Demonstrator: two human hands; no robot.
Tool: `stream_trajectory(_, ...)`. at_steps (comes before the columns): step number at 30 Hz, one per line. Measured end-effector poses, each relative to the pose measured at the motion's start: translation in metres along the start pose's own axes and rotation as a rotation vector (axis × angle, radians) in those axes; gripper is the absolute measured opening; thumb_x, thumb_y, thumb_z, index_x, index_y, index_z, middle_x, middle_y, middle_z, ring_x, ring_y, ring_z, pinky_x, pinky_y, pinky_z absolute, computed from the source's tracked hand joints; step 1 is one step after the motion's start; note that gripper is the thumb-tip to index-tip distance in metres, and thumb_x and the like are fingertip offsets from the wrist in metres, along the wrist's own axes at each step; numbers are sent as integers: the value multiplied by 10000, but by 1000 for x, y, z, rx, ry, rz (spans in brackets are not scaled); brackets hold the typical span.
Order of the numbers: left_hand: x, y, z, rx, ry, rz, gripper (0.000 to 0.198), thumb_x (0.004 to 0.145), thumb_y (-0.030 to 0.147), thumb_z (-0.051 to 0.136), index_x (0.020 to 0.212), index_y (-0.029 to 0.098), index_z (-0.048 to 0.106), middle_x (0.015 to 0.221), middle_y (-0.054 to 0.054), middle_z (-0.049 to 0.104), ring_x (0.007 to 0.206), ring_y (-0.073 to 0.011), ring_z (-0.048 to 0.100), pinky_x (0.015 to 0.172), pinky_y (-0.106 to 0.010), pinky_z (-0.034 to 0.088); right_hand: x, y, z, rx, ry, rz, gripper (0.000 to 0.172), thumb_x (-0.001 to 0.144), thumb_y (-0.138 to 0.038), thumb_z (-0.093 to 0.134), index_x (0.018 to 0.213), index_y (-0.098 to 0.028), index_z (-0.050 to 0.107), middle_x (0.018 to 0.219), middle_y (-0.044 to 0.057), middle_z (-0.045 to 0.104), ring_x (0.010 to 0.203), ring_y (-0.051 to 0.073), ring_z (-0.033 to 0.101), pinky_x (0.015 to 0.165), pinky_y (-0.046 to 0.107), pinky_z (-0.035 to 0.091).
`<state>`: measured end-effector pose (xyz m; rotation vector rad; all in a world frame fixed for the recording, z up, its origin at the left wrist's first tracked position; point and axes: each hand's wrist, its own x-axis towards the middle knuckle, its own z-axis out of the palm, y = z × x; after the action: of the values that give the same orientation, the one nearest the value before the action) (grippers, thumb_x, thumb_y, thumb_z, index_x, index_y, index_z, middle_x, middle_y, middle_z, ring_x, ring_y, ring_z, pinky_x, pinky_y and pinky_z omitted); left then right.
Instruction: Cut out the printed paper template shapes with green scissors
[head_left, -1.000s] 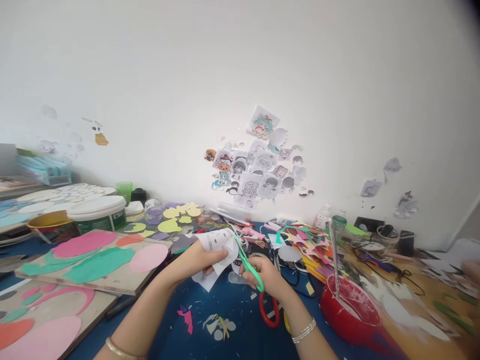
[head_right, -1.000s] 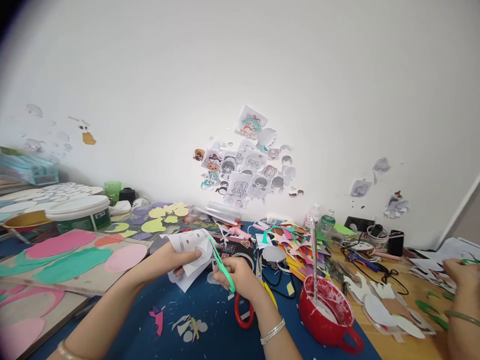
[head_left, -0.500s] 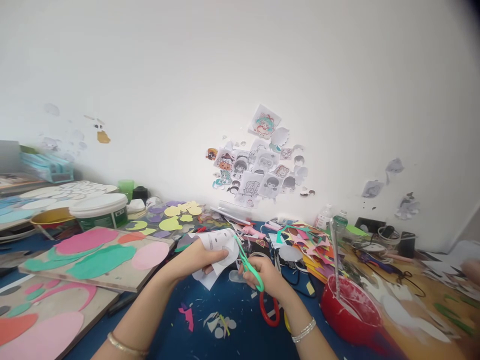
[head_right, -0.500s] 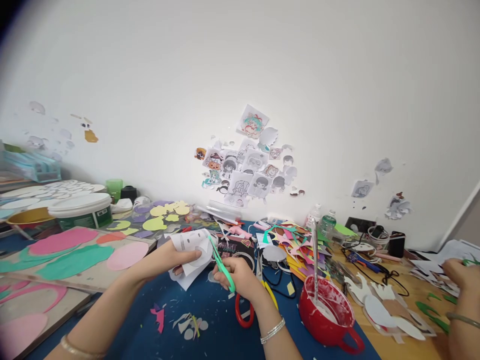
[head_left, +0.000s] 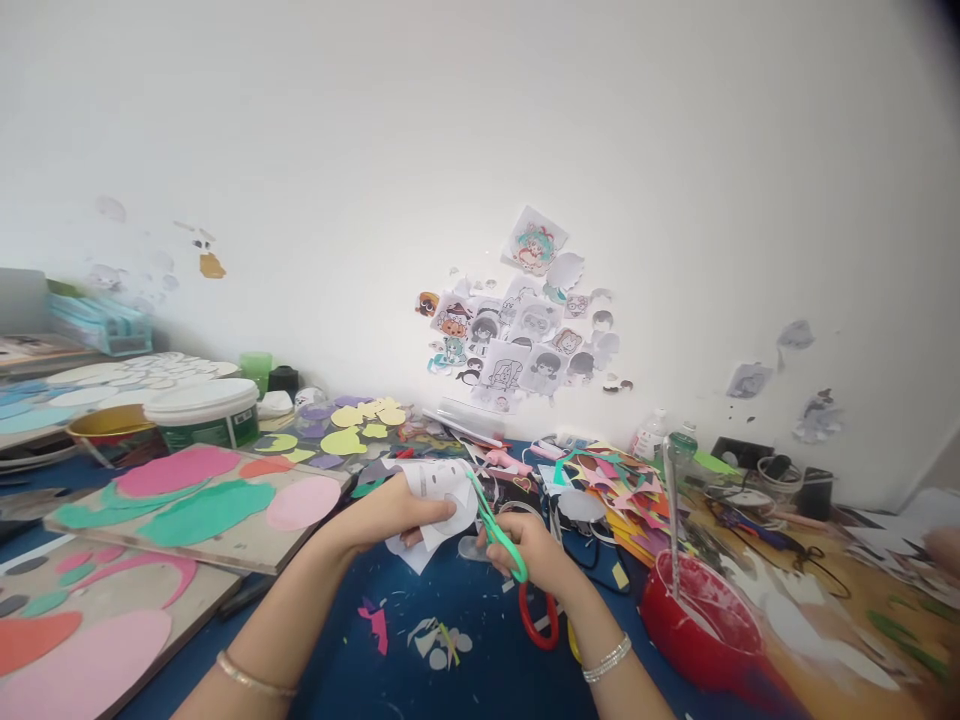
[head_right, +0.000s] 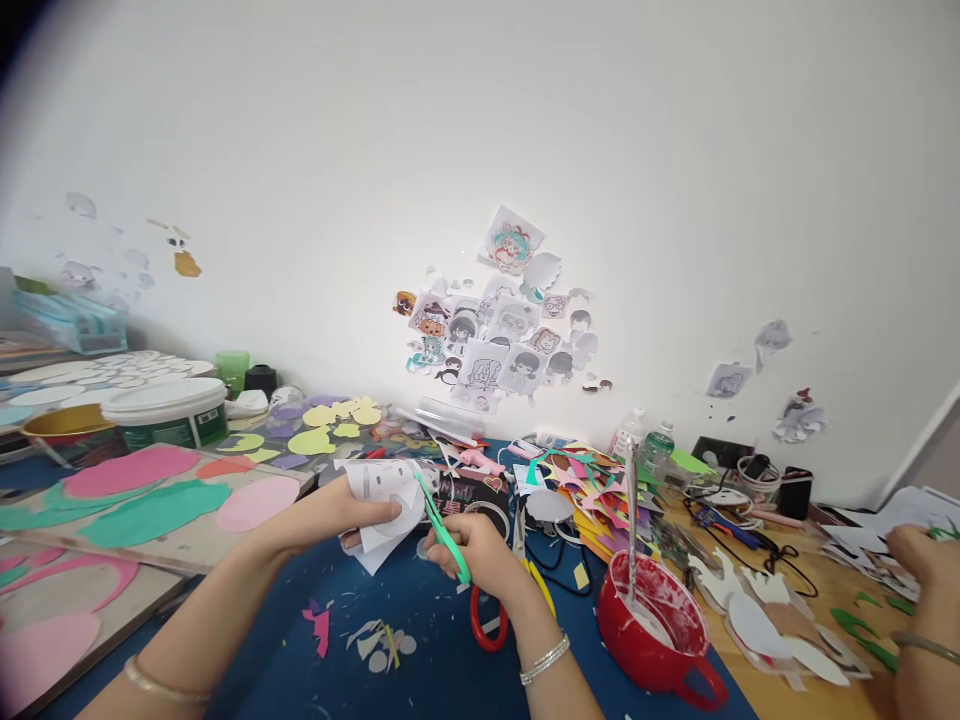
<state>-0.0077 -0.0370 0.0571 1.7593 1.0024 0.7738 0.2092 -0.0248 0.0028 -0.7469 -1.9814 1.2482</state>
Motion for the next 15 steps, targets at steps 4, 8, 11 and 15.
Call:
stream_trajectory(4, -1, 3, 1, -16, -22, -5, 166, 677, 329, 550, 640, 172, 512, 437, 52, 470, 377, -75, 359, 390, -201, 290, 0, 2, -1, -12, -5, 25, 364, 704, -471, 598, 808, -122, 604, 505, -45, 435, 444, 74, 382, 438, 198, 331)
stream_trajectory(8, -1, 3, 1, -13, 1, -27, 169, 656, 334, 567, 638, 172, 521, 448, 50, 472, 378, -78, 364, 382, -204, 290, 0, 1, 0, -16, -11, 40, 361, 705, -470, 597, 803, -123, 601, 503, -47, 420, 444, 74, 375, 438, 200, 326)
stream_trajectory(11, -1, 3, 1, -9, 8, -42, 180, 645, 344, 580, 648, 171, 529, 453, 47, 476, 377, -79, 365, 376, -204, 286, 0, 0, 0, -18, -18, 28, 362, 712, -472, 590, 802, -121, 596, 505, -46, 420, 445, 74, 374, 439, 201, 323)
stream_trajectory(15, -1, 4, 1, -21, -6, -18, 257, 657, 420, 577, 689, 167, 547, 470, 38, 486, 385, -80, 371, 377, -204, 287, 1, 0, 0, -18, 4, -2, 381, 705, -494, 585, 789, -122, 582, 502, -45, 431, 440, 75, 378, 426, 199, 314)
